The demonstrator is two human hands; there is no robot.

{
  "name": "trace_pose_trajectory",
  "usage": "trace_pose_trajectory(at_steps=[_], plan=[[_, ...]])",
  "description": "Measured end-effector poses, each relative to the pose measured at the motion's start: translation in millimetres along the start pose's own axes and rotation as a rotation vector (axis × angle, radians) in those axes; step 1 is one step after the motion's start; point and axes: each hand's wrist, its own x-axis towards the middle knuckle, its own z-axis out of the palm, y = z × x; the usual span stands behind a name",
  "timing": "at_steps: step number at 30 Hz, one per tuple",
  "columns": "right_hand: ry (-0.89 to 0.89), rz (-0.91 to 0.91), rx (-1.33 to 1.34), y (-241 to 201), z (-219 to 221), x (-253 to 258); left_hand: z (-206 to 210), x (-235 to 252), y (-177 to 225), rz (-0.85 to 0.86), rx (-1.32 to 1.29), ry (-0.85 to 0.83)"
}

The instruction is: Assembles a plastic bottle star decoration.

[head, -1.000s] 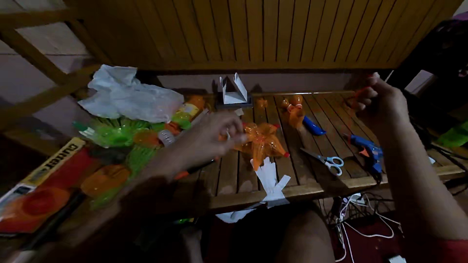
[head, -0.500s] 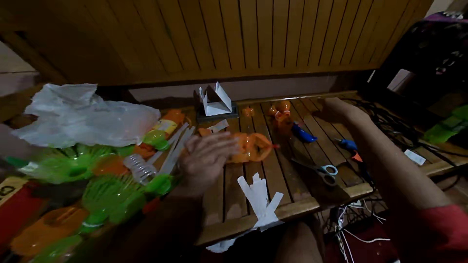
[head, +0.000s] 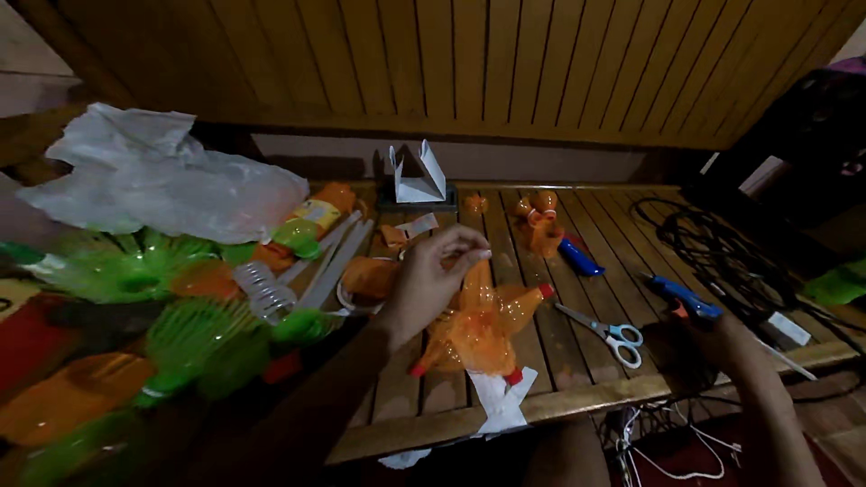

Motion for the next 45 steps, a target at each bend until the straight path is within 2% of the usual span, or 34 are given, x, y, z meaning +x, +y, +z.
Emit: trace_pose_trajectory(at_steps=[3, 7, 10, 13, 17, 24, 29, 37, 45], plan=[[0.108, 0.007, 0.229, 12.3, 5.3, -0.2, -5.4, 1.4, 2.3, -0.067, -0.022, -0.088], [0.243, -0.089, 0.739, 3.2, 18.5, -19.7, -11.2, -3.7, 5.0, -0.110, -0.074, -0.193], [0.202, -0.282, 1.103, -20.3, 18.6, -35.4, -9.2, -8.2, 5.9, -0.179, -0.172, -0.135], [0.068, -0.521, 1.263, -38.2, 9.9, -46.9, -10.2, -11.1, 14.8, -0.329, -0.240, -0.085], [-0.031, -0.697, 1.206, -74.0, 0.8, -69.0, -10.4, -14.2, 19.4, -0.381, -0.261, -0.033], [0.000, -0.733, 0.983, -129.2, 8.7, -86.3, -9.8, -14.8, 20.8, -0.326, -0.246, -0.027], [0.154, -0.830, 0.820, -135.9, 23.3, -86.4, -7.6, -17.1, 28.1, -0.299, -0.201, 0.005], [0.228, -0.921, 0.674, -142.3, 27.3, -81.8, -5.4, -20.1, 31.2, -0.288, -0.189, 0.042], [0.279, -0.932, 0.623, -143.8, 27.6, -79.1, -4.2, -20.1, 29.5, -0.261, -0.220, 0.058]])
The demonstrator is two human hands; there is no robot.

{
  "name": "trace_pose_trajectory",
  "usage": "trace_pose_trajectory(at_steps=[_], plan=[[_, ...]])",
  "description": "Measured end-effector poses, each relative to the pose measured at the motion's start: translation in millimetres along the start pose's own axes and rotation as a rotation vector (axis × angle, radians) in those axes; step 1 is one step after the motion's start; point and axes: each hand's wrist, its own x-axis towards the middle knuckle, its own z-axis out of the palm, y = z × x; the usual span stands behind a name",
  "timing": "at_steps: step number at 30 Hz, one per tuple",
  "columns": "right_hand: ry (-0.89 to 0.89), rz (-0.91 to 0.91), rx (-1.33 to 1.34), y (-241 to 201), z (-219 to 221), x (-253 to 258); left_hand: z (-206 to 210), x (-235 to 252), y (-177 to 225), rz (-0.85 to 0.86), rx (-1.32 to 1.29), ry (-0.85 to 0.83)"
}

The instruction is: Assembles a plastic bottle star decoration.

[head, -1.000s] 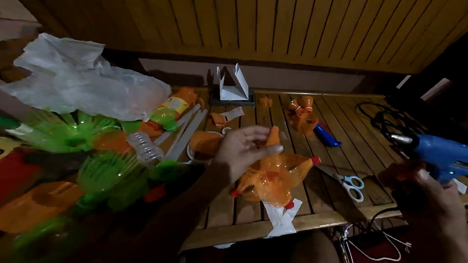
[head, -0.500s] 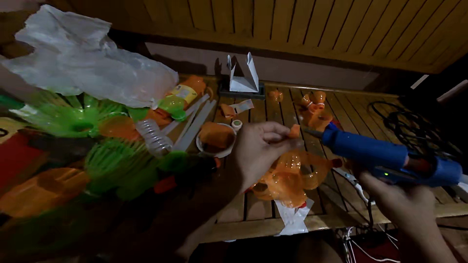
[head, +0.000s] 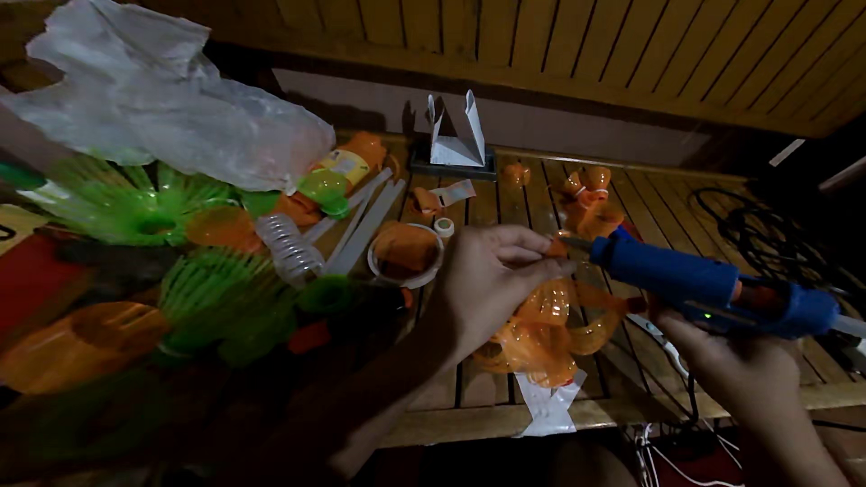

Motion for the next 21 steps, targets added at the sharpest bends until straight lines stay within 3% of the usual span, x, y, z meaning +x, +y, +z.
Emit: trace_pose_trajectory(at_steps=[21], plan=[[-0.004, -0.052, -0.059, -4.5, -1.6, 0.2, -1.0, 0.4, 0.2, 0.021, 0.016, -0.009]])
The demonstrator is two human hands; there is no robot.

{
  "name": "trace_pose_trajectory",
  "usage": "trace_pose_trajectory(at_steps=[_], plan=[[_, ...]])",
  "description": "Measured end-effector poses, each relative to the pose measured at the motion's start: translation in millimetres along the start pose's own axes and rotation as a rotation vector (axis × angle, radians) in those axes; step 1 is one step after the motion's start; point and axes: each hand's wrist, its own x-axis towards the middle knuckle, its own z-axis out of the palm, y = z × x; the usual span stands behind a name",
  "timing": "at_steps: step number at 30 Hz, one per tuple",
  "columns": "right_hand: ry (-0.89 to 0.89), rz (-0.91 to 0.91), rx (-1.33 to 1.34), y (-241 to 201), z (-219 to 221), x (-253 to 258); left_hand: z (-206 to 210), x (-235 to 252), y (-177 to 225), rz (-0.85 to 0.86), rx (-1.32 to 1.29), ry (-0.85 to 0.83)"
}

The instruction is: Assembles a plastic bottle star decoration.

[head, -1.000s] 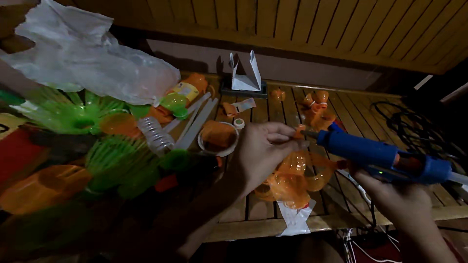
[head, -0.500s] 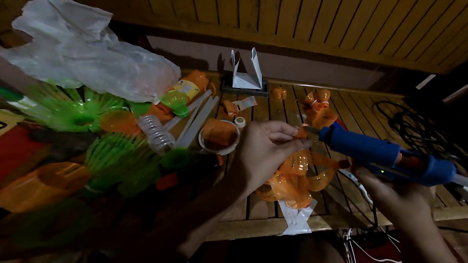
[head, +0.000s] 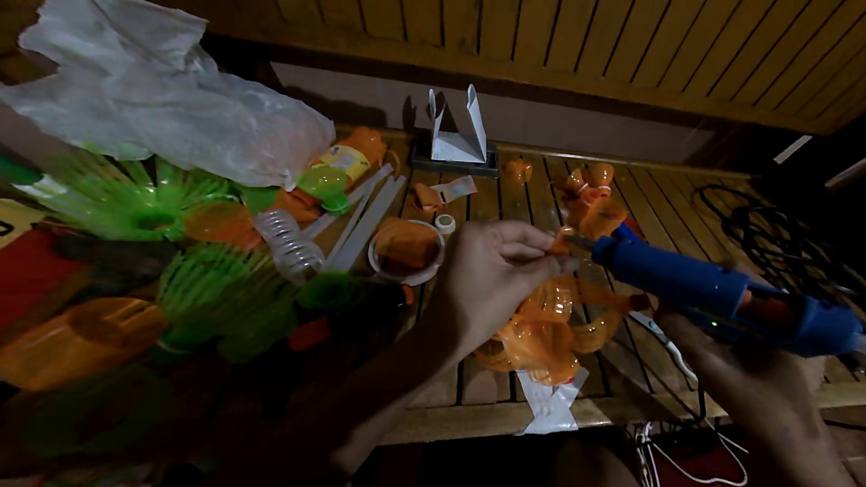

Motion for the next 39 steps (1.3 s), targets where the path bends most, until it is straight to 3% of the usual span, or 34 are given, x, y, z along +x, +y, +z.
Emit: trace_pose_trajectory(at_steps=[39], plan=[[-0.013, -0.081, -0.122, -7.6, -5.2, 0.9, -0.6, -0.2, 1.5, 0.013, 0.018, 0.006]])
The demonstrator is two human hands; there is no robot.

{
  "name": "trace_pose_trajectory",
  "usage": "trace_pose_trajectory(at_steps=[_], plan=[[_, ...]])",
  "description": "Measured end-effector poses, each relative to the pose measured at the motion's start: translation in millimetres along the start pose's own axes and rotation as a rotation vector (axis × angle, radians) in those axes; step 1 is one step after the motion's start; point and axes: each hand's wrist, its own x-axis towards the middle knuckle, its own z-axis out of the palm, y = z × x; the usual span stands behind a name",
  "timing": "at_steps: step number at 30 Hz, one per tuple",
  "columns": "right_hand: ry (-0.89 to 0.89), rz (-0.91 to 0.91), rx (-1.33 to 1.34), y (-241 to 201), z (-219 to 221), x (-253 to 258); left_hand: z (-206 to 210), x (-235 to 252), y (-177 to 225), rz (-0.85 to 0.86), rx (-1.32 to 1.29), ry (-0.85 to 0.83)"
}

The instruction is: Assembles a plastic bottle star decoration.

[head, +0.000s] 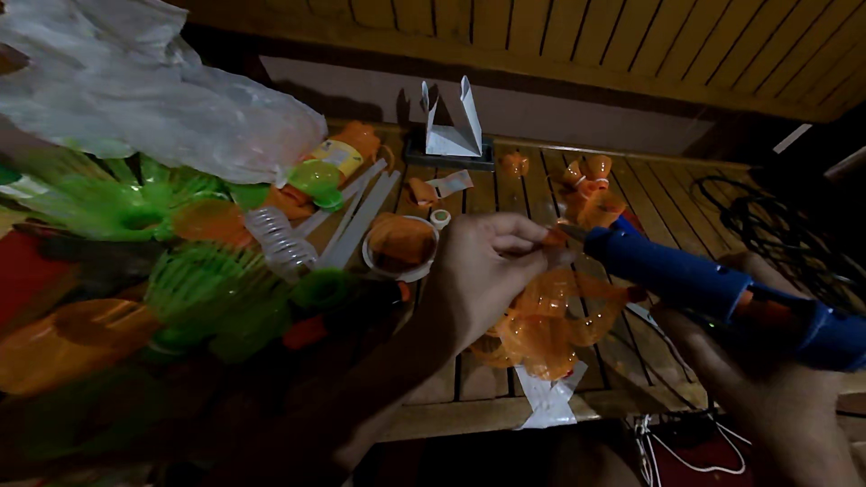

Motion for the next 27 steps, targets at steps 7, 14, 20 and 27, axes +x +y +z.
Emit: trace_pose_trajectory(at_steps=[7, 14, 20, 27], plan=[[0.006, -0.010, -0.028, -0.9, -0.2, 1.1, -1.0, -0.1, 0.0, -0.004, 0.000, -0.005], [0.005, 0.011, -0.034, 1.3, -5.1, -0.5, -1.6, -1.0, -0.5, 0.009, -0.022, -0.008], [0.006, 0.020, -0.049, 0.8, -4.9, -1.5, -1.9, -0.8, 0.9, -0.013, -0.005, 0.003], [0.171, 0.365, 0.177, 10.9, -25.7, -7.6, -7.2, -4.5, 0.0, 0.268, 0.114, 0.055]])
